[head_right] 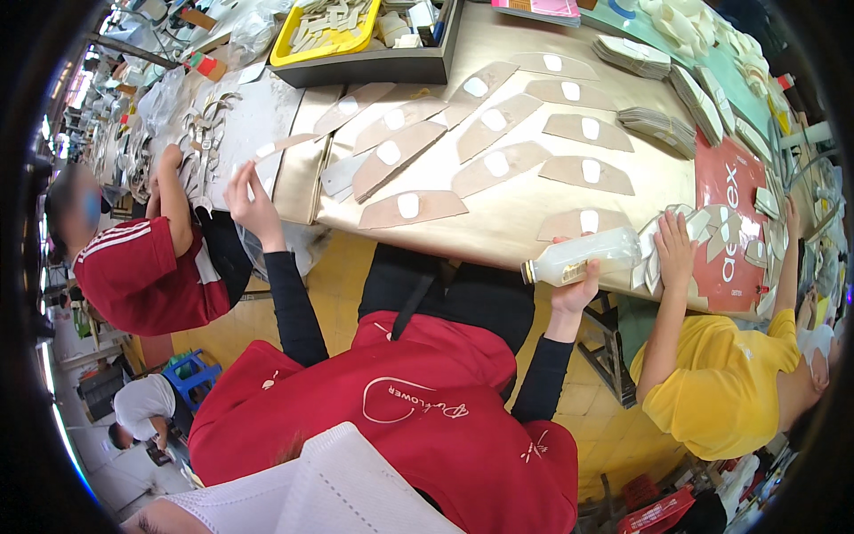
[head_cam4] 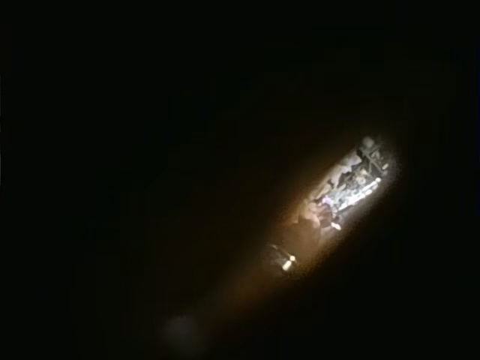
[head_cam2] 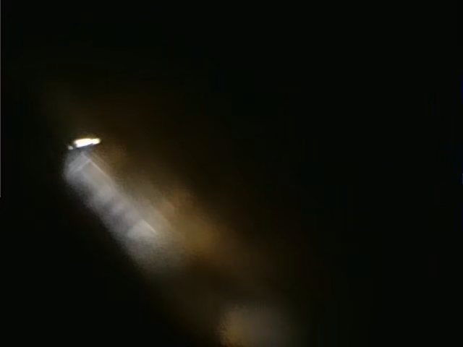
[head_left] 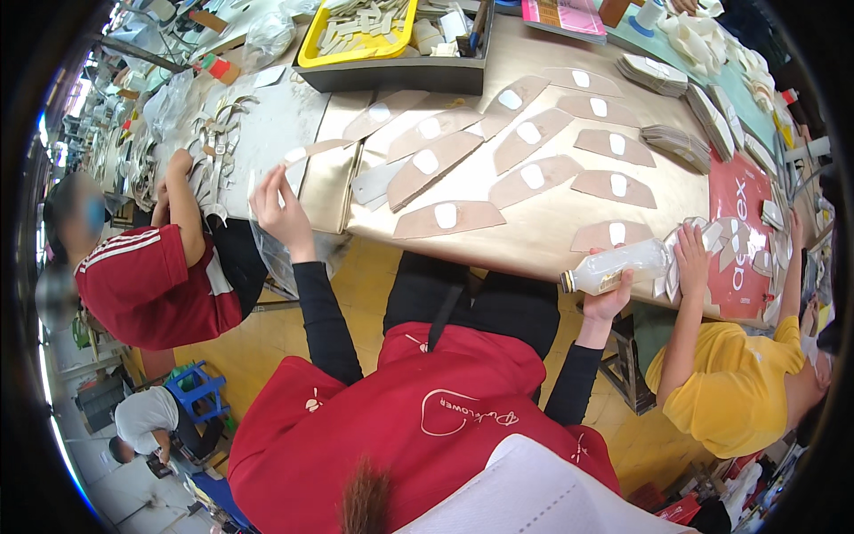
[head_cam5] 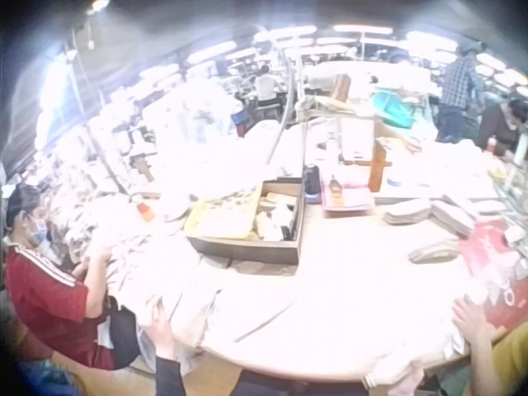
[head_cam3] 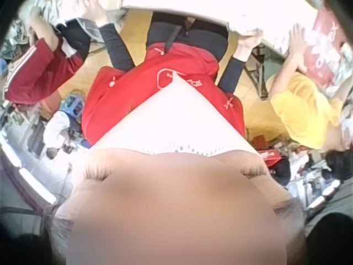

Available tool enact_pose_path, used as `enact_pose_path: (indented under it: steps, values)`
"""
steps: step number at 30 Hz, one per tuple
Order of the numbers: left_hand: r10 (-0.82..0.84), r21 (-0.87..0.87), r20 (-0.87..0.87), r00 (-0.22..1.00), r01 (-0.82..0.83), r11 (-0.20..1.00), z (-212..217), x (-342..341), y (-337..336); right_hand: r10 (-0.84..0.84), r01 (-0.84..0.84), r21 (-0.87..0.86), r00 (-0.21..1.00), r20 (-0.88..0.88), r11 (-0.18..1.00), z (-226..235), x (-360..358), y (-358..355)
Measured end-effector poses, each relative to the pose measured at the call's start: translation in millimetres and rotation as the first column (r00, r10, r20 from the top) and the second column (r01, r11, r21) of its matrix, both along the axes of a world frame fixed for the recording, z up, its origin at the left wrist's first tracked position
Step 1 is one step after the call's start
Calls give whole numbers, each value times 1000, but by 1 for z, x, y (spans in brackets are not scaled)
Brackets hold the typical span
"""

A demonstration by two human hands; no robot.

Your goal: The person applies glue from a squeeze bottle onto small white patches on brown cardboard pieces laid out on a table. They then press the glued areas with their fingers and arrange the pieces into neat rows.

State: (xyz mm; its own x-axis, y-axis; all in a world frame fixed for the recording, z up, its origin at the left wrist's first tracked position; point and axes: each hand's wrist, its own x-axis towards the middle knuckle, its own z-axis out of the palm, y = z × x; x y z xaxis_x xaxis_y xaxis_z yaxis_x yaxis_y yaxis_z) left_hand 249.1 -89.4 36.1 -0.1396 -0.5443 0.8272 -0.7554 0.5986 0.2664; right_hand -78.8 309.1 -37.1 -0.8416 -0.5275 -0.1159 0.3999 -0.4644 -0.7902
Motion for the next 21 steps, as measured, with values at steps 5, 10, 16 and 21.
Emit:
enact_pose_path:
  steps: [5,10,16,21]
  values:
    - [-19,220,172,985,-20,975,-48,49,33,32,-32,5,999,-9,999,-3,-5,3]
    - [31,282,14,999,-34,959,-43,21,62,13,-14,17,1000,25,1000,-6,-5,3]
    - [-534,729,44,845,338,595,-23,-69,116,9,-10,36,1000,27,999,-2,-6,0]
    - [-515,773,145,845,227,592,-13,-71,129,67,-66,55,997,-22,996,2,-8,-5]
